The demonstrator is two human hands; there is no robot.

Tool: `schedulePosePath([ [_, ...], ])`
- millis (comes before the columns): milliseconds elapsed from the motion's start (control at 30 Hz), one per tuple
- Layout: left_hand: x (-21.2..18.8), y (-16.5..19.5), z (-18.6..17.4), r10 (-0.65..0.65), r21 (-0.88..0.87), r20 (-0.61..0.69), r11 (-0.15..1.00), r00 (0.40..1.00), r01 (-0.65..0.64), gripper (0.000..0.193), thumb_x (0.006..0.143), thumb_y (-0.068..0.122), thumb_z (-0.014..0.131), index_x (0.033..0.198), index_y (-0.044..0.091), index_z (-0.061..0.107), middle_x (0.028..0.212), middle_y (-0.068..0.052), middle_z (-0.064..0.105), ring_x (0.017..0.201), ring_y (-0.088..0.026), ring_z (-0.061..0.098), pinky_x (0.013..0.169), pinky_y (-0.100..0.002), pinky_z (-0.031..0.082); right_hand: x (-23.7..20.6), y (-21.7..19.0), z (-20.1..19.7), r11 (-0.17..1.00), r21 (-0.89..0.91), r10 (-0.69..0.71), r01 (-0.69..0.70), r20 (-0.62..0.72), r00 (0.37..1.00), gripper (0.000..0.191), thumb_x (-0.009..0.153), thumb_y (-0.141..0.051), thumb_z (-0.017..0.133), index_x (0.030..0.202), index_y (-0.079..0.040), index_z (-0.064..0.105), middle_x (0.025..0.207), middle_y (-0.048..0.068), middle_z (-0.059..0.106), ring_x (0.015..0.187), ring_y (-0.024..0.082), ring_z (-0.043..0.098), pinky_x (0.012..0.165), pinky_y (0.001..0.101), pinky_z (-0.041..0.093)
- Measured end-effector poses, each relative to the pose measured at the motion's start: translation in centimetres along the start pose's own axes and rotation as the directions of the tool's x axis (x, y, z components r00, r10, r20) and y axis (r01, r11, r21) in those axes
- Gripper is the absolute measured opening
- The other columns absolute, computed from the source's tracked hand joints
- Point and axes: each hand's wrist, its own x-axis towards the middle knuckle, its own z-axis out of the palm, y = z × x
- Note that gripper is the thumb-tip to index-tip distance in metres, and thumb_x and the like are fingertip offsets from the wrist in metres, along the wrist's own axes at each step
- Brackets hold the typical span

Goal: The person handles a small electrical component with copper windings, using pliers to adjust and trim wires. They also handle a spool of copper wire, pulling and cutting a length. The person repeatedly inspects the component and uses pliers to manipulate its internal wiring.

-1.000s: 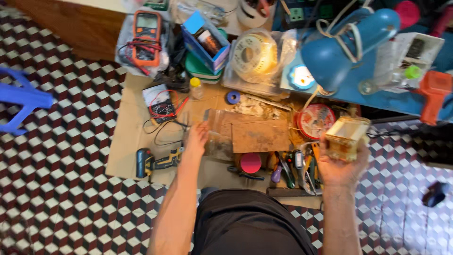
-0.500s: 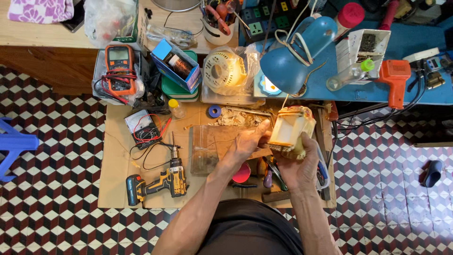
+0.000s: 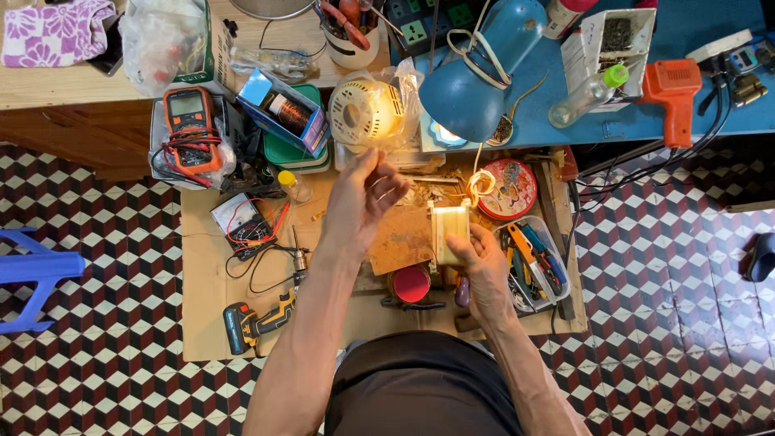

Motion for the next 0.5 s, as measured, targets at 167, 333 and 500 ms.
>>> schedulePosePath([
  [167, -9.1, -0.3, -1.6, 0.005, 0.002, -0.118, 1.000, 0.993, -0.004, 0.018, 0.102, 0.026, 0.058, 0.103, 0.007, 0.059, 0.072, 0.000, 0.058, 0.060, -0.011, 0.052, 0.074, -0.036, 0.060, 1.0, 0.1, 0.7, 0.983, 0.183, 0.044, -0.017, -0.142, 0.989, 0.058, 0.089, -0.032, 0.070, 0.135, -0.003, 0.052, 0.119, 0.009, 0.065, 0.103, 0.018, 0.067, 0.087, 0.0345, 0.059],
  [333, -13.2, -3.2, -3.2, -0.091, -0.159, -0.239, 0.986, 0.967, 0.054, 0.020, 0.102, 0.023, 0.061, 0.105, 0.004, 0.062, 0.067, 0.000, 0.052, 0.057, -0.011, 0.048, 0.062, -0.031, 0.050, 2.2, 0.4, 1.5, 0.965, 0.262, 0.071, -0.010, -0.224, 0.972, 0.055, 0.090, -0.037, 0.068, 0.135, -0.010, 0.052, 0.118, 0.006, 0.063, 0.106, 0.018, 0.062, 0.089, 0.0402, 0.054],
  [500, -15.8, -5.6, -3.0, -0.205, -0.208, -0.285, 0.967, 0.936, 0.148, 0.021, 0.101, 0.023, 0.059, 0.105, 0.003, 0.063, 0.066, -0.001, 0.051, 0.059, -0.011, 0.047, 0.060, -0.029, 0.046, 3.9, 0.1, 1.2, 0.941, 0.337, 0.148, -0.041, -0.300, 0.942, 0.053, 0.092, -0.042, 0.065, 0.132, -0.009, 0.059, 0.116, 0.011, 0.065, 0.104, 0.022, 0.062, 0.091, 0.0444, 0.055],
])
